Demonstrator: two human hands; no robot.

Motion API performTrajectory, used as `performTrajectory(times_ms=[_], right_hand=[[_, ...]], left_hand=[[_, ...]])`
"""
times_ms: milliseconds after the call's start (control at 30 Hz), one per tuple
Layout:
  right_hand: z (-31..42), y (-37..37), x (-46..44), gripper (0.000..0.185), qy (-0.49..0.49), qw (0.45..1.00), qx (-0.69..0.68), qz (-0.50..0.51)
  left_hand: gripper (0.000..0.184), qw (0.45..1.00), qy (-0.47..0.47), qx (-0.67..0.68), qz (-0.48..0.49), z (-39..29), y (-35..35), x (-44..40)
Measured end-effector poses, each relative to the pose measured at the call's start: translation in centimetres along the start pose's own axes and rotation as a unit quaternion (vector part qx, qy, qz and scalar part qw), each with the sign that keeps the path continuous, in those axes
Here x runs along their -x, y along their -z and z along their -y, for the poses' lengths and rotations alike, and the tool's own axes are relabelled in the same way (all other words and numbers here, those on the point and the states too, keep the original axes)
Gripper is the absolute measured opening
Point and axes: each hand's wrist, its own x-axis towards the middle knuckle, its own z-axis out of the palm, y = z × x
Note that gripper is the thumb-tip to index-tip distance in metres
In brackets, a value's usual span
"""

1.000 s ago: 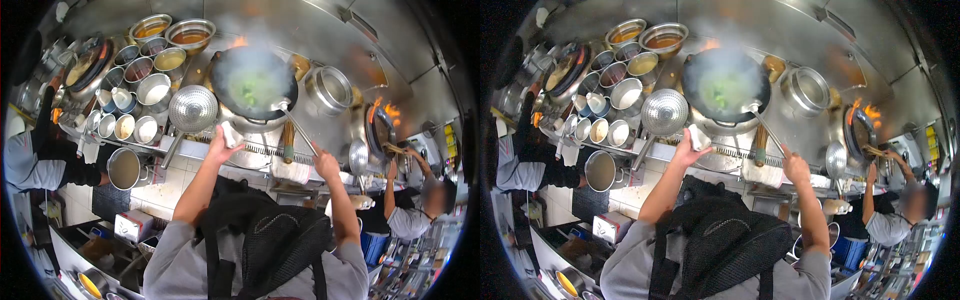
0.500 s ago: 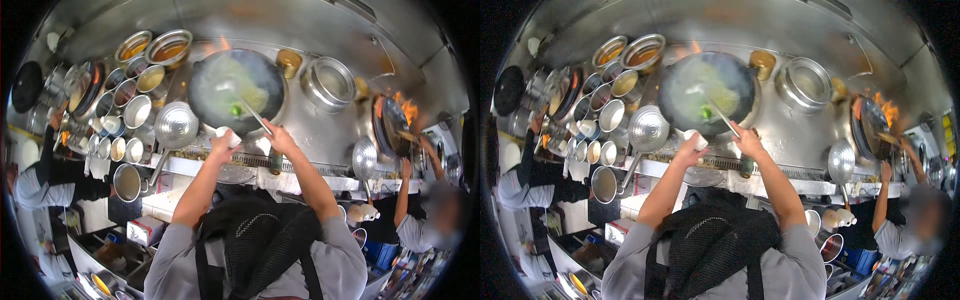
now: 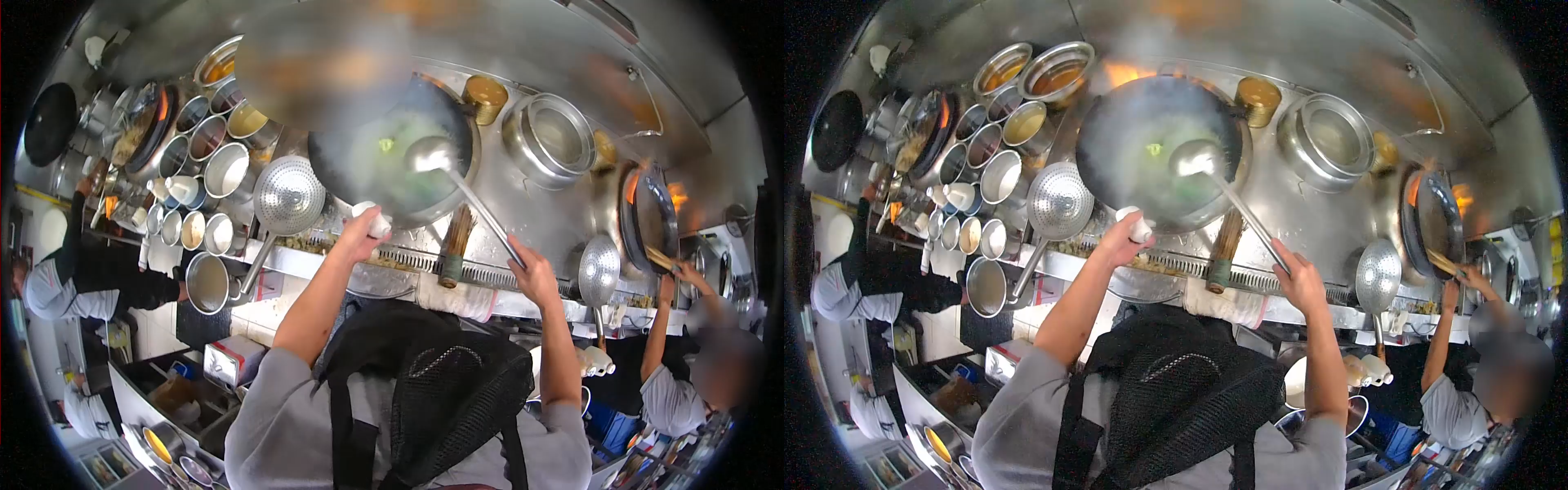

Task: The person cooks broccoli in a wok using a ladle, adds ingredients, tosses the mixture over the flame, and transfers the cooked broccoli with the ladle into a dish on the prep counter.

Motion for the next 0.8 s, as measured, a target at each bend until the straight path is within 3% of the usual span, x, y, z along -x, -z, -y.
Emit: performTrajectory(times_ms=[167,233,300,367,400,500,667,733,800], right_hand=[[-1.1,-3.4,1.9,0.057,0.040,0.988,-0.102,-0.105],[1.7,-4.2,2.6,0.059,-0.116,0.978,-0.152,-0.083],[3.4,-6.2,2.8,0.060,-0.086,0.970,-0.184,-0.136],[5.9,-6.9,2.3,0.060,-0.169,0.955,-0.207,-0.131],[8.0,-6.2,1.7,0.059,-0.123,0.965,-0.156,-0.168],[11.2,-5.0,-0.9,0.057,-0.115,0.969,-0.094,-0.198],[15.6,-2.3,-8.6,0.056,-0.081,0.973,-0.018,-0.214],[16.4,-2.1,-12.0,0.056,-0.014,0.965,0.034,-0.260],[18.8,-1.0,-14.4,0.056,-0.052,0.970,0.047,-0.234]], left_hand=[[0.024,1.000,-0.015,0.007,0.000,0.5,-0.3,-0.9],[0.018,0.999,-0.032,-0.003,0.013,2.0,0.8,-3.2],[0.017,0.995,-0.096,0.034,0.022,3.1,1.5,-3.8],[0.017,0.991,-0.125,0.033,0.047,3.9,2.8,-5.2],[0.018,0.989,-0.136,0.041,0.051,4.3,3.6,-5.9],[0.020,0.984,-0.155,0.061,0.067,3.4,4.5,-4.4],[0.023,0.989,-0.089,0.093,0.077,0.2,5.1,1.7],[0.024,0.993,-0.069,0.086,0.053,-0.1,6.0,2.9],[0.025,0.990,-0.058,0.104,0.075,0.2,7.5,3.2]])
